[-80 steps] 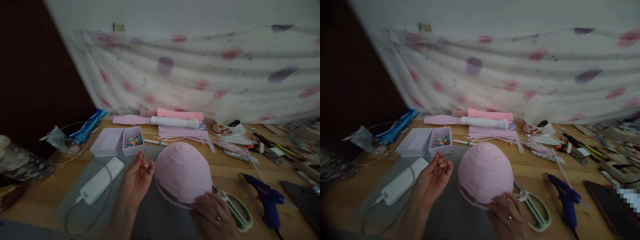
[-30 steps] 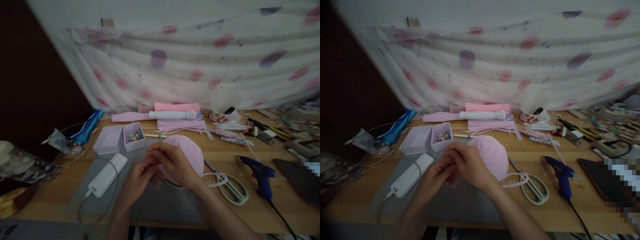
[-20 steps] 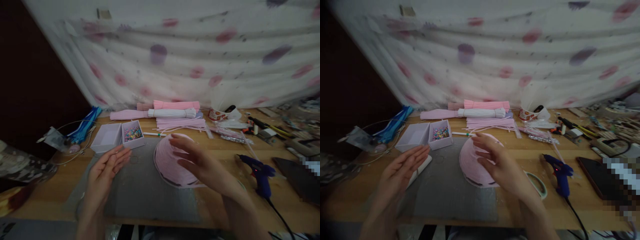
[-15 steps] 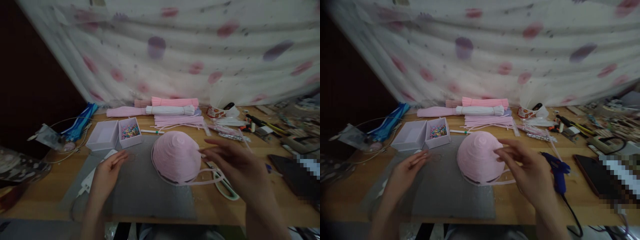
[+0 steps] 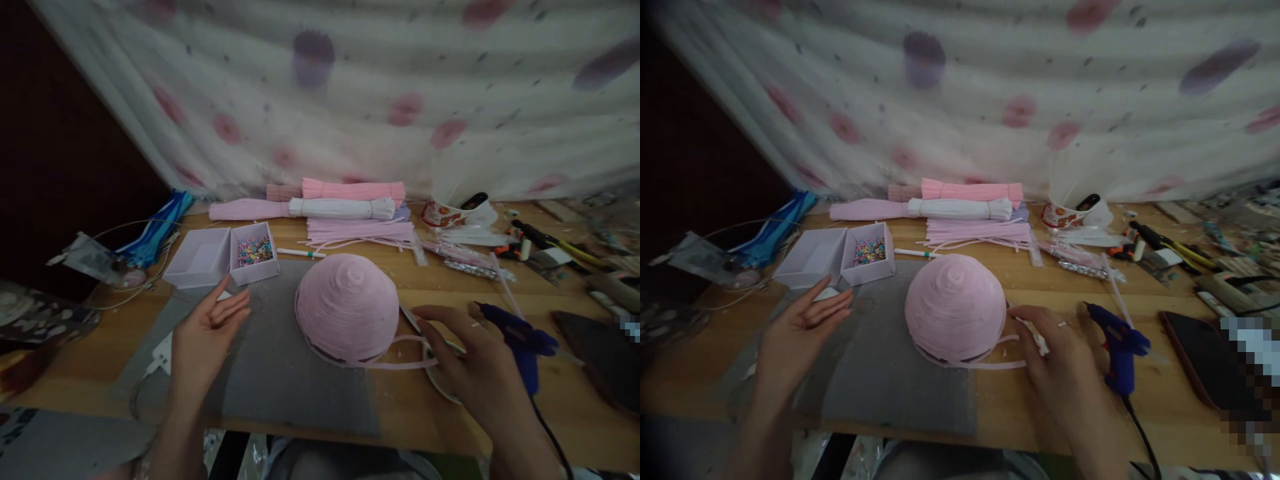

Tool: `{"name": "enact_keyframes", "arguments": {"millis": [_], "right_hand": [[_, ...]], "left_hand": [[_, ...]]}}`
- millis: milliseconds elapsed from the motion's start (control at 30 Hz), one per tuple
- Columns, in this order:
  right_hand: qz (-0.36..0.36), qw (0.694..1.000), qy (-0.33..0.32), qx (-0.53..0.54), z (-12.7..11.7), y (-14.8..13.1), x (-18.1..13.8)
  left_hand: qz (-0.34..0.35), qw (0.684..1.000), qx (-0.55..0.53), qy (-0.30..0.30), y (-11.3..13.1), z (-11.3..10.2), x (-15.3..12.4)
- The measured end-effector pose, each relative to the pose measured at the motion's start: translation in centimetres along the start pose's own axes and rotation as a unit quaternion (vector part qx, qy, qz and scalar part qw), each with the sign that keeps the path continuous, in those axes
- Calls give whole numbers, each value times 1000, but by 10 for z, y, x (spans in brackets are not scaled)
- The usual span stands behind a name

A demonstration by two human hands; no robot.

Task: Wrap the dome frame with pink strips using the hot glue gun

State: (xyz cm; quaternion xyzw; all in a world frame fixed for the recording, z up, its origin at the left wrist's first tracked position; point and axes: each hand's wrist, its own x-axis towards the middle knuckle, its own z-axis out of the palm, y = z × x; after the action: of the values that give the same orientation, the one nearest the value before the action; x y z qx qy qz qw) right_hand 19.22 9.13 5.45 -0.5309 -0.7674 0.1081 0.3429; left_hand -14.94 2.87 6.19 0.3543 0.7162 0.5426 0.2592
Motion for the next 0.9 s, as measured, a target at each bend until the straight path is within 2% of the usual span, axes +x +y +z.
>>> {"name": "enact_keyframes", "arguments": {"millis": [100, 167, 233, 300, 367, 433, 500, 567, 633, 767, 833, 900], "right_hand": [[-14, 999, -44, 24, 9, -1, -2], [-14, 997, -70, 41, 14, -1, -5], [-14, 996, -80, 42, 18, 1, -9], [-9, 995, -87, 37, 19, 4, -13], [-7, 994, -106, 32, 16, 7, -18], [-12, 992, -120, 29, 11, 7, -22], [-26, 989, -141, 28, 6, 6, -25], [-56, 984, -164, 29, 1, 4, -26], [-94, 977, -186, 29, -1, 4, -27], [-123, 966, -228, 4, 5, 10, -31], [-113, 960, -256, -16, 10, 14, -33], [-97, 953, -287, -22, 13, 15, -34]], "left_hand": [[-15, 985, 154, 76, 4, 3, -8], [15, 974, 205, 95, -2, 4, -11], [69, 975, 199, 72, -13, 7, -12], [102, 987, 116, 30, -23, 11, -14], [75, 997, 16, 19, -26, 18, -18], [22, 999, -6, 35, -22, 24, -24], [-27, 998, 48, 42, -14, 29, -28], [-42, 991, 121, 31, -9, 33, -30], [4, 984, 180, 16, -10, 36, -31], [191, 955, 226, -26, -25, 43, -34], [196, 958, 204, -54, -33, 46, -40], [133, 978, 149, -56, -37, 47, -47]]}}
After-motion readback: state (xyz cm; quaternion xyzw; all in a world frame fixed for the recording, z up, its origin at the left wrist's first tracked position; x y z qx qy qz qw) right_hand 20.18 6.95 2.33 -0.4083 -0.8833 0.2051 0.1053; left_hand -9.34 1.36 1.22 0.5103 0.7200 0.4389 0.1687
